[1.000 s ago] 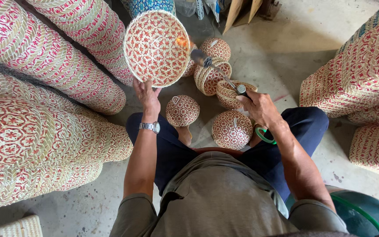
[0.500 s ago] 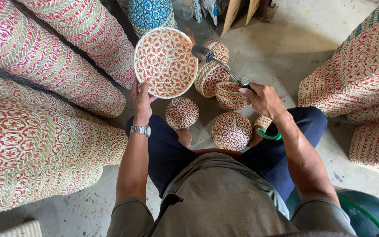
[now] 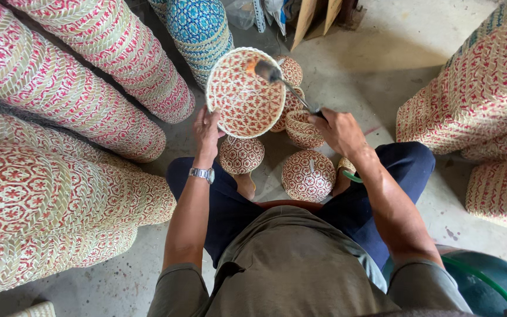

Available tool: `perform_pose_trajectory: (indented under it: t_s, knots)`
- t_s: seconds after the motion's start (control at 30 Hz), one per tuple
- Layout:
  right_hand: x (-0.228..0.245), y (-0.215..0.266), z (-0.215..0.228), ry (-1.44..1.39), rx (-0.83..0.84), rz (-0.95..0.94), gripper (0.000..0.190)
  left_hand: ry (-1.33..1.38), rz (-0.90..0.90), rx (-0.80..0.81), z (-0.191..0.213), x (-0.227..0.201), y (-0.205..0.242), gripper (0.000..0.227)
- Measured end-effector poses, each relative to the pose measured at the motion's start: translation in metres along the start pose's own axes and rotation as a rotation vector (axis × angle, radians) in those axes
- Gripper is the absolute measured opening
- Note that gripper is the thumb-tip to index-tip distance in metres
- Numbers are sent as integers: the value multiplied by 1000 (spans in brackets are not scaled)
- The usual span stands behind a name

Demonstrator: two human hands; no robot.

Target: The person uses a handheld blowtorch to apply heat to the surface of woven baskets. They pick up each basket, rotate it while applying the flame, and then place it back down. The process is repeated for multiple baskets.

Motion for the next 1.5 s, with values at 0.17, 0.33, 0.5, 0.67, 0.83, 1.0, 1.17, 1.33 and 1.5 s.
perform_pose_trajectory:
  t_s: [0.17,0.33,0.5,0.67,0.83,1.0,1.17,1.33,1.5]
  knots:
    - [12,-2,2,-116,102,146,35,44,47,93,-19,2,-2,57]
    - [-10,21,19,-49,312,-140,33,33,109,-41,15,-2,-12,60]
    - [-19,20,36,-84,97,-222,38,-146,49,-73,41,-16,-16,52]
    - [-5,-4,25,-68,94,-36,38,-87,88,17,24,-12,-13,44]
    - [-2,-1,-3,73,223,-41,37,52,54,46,23,-5,-5,43]
    - [8,4,-34,-52,267,172,39,103,134,80,-6,14,8,52]
    - [-14,6,7,-149,-31,-56,42,134,228,70,6,18,26,54]
    - [-33,13,10,-166,-137,-300,57,170,238,212,11,29,39,52]
    - [-38,4,-21,-268,-113,-441,55,-113,105,249,-14,27,45,55]
Point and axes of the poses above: each hand's wrist, its own y-axis away from the middle knuckle, its own z-axis out of the back of the hand, x = y × z, the point moved 3 cm from there along -y, towards the middle knuckle, and after that the axes turned 4 degrees about -y, right-handed, at the moved point
